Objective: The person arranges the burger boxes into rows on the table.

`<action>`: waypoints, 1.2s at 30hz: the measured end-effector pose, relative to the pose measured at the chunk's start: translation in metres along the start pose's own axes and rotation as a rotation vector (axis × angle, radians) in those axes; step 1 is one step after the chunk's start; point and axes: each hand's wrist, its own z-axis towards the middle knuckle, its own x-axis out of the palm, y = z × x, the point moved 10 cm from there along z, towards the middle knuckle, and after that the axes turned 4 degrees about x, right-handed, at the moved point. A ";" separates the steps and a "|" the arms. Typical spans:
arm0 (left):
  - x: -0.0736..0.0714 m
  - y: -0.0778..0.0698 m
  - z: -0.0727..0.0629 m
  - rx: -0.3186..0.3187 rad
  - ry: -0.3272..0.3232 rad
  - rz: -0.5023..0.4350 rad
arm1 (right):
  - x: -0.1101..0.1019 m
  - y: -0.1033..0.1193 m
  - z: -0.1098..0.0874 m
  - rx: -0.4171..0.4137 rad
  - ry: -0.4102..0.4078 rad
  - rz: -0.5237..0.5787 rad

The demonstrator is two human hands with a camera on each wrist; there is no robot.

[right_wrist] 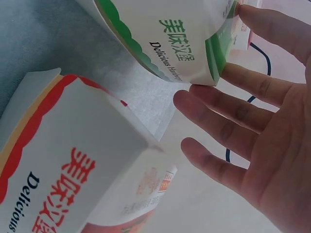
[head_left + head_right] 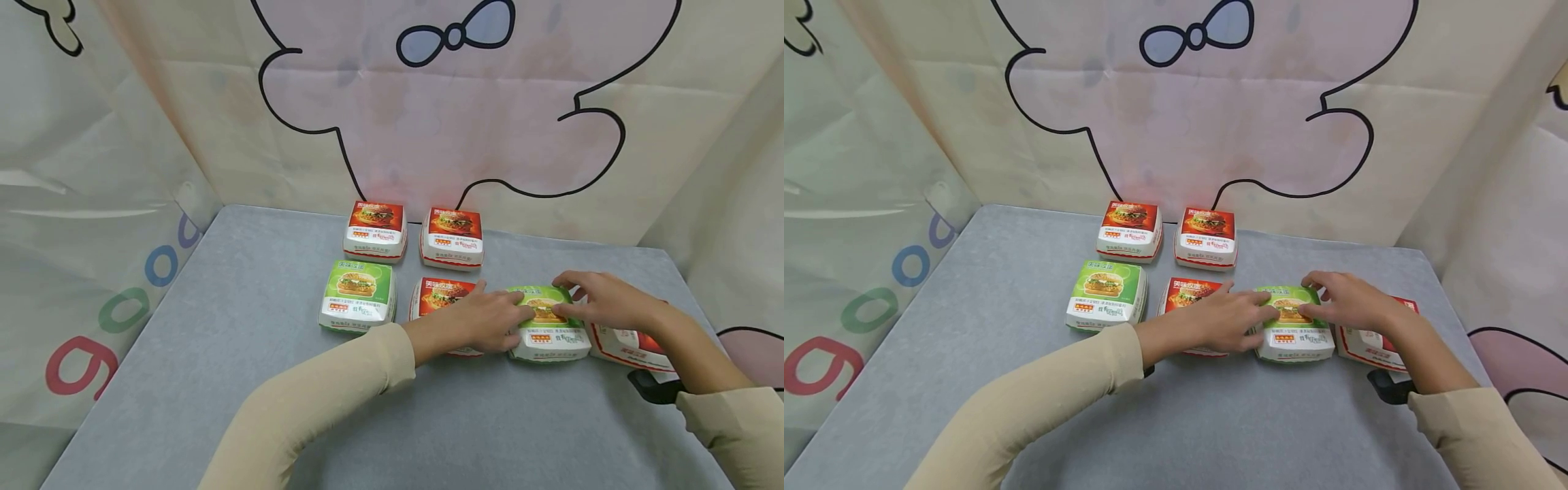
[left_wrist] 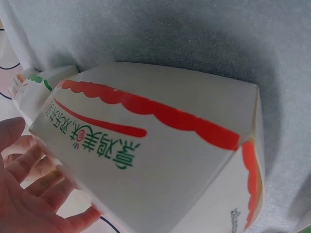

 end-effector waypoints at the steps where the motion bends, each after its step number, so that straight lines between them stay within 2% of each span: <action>1: 0.000 0.000 0.000 0.000 0.004 -0.006 | 0.000 0.000 0.000 0.002 -0.001 0.000; 12: 0.003 0.000 0.001 0.009 0.042 -0.024 | 0.002 -0.002 -0.004 0.006 0.001 0.031; 36: 0.004 -0.002 0.000 0.021 0.050 -0.041 | 0.002 -0.003 -0.008 -0.006 -0.037 -0.007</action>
